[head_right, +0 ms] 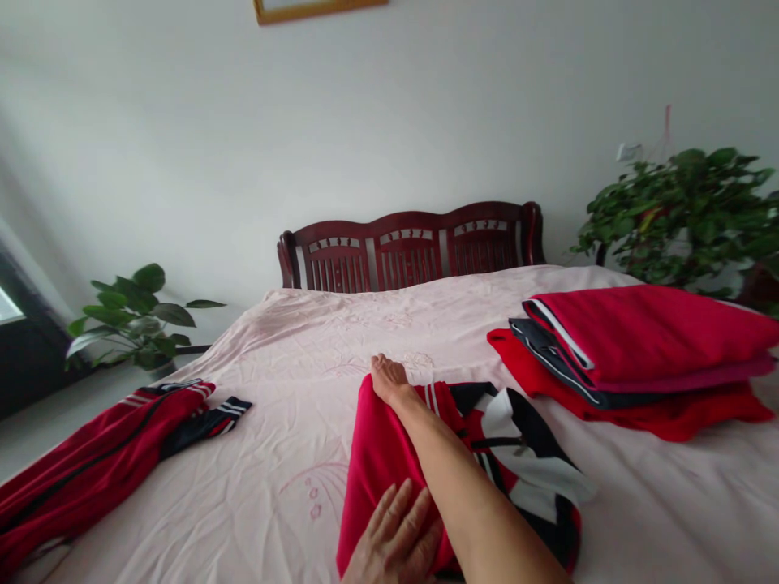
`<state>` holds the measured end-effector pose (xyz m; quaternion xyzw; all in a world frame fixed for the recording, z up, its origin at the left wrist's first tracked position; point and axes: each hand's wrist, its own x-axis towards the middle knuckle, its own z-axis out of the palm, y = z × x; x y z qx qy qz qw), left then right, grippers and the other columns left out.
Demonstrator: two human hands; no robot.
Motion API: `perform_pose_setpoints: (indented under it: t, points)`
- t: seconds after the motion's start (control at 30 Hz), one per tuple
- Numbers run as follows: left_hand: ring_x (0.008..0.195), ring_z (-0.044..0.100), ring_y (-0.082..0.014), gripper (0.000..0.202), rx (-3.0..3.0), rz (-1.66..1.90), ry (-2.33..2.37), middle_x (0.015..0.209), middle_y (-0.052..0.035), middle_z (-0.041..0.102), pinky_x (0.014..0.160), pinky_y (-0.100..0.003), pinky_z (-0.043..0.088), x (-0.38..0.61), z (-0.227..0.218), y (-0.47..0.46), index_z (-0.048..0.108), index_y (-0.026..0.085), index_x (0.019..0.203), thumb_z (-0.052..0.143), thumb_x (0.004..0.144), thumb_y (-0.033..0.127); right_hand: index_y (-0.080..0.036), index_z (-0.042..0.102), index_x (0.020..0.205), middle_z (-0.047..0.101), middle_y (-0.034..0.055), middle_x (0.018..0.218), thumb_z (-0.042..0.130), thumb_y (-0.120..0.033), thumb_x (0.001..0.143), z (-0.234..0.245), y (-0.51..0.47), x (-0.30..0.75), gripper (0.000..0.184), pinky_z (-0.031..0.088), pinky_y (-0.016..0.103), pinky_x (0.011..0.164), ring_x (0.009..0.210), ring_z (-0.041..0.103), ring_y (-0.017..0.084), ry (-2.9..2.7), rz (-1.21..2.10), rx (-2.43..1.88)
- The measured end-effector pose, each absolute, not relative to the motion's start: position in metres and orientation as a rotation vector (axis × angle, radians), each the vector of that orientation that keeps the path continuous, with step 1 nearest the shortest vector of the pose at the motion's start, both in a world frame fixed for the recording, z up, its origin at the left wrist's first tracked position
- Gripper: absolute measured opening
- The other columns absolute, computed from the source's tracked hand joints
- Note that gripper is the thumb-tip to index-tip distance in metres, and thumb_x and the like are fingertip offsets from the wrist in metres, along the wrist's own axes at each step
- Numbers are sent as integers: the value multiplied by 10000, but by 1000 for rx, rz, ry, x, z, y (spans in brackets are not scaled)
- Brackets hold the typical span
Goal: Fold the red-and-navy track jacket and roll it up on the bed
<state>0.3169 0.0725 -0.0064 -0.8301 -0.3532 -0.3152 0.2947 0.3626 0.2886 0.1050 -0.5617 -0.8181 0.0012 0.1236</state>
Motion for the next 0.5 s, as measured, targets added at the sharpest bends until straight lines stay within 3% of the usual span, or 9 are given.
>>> perform_pose_setpoints:
  t: [0.13, 0.23, 0.4, 0.5]
  points:
    - [1191, 622, -254, 363, -2153, -919, -890, 1339, 18, 660, 956, -380, 545, 319, -9, 76, 667, 294, 1204, 564, 907, 475, -135, 639, 1150, 674, 161, 1168, 337, -114, 962, 102, 289, 357, 356, 479, 349, 886, 1042, 661, 238, -2372, 34, -1648]
    - [1172, 629, -246, 338, -2146, -909, -896, 1326, 11, 666, 958, -378, 541, 319, -6, 75, 675, 281, 1165, 572, 906, 473, -131, 610, 1228, 651, 170, 1239, 282, -174, 994, 108, 280, 355, 404, 450, 356, 956, 1123, 626, 242, -2321, 1, -1612]
    - [1177, 610, -228, 261, -2108, -927, -921, 1292, 37, 681, 1001, -376, 495, 320, 3, 70, 681, 302, 1127, 593, 911, 420, -242, 465, 1448, 491, 57, 1504, 322, -351, 1015, 93, 254, 379, 468, 252, 323, 1164, 1396, 404, 170, -2477, -5, -1416]
    - [1232, 566, -220, 295, -2138, -905, -924, 1317, 50, 663, 1043, -373, 440, 319, 7, 67, 662, 328, 1177, 583, 916, 440, -205, 491, 1443, 477, 93, 1514, 381, -407, 986, 76, 253, 407, 512, 197, 415, 1194, 1429, 370, 224, -2574, 49, -1512]
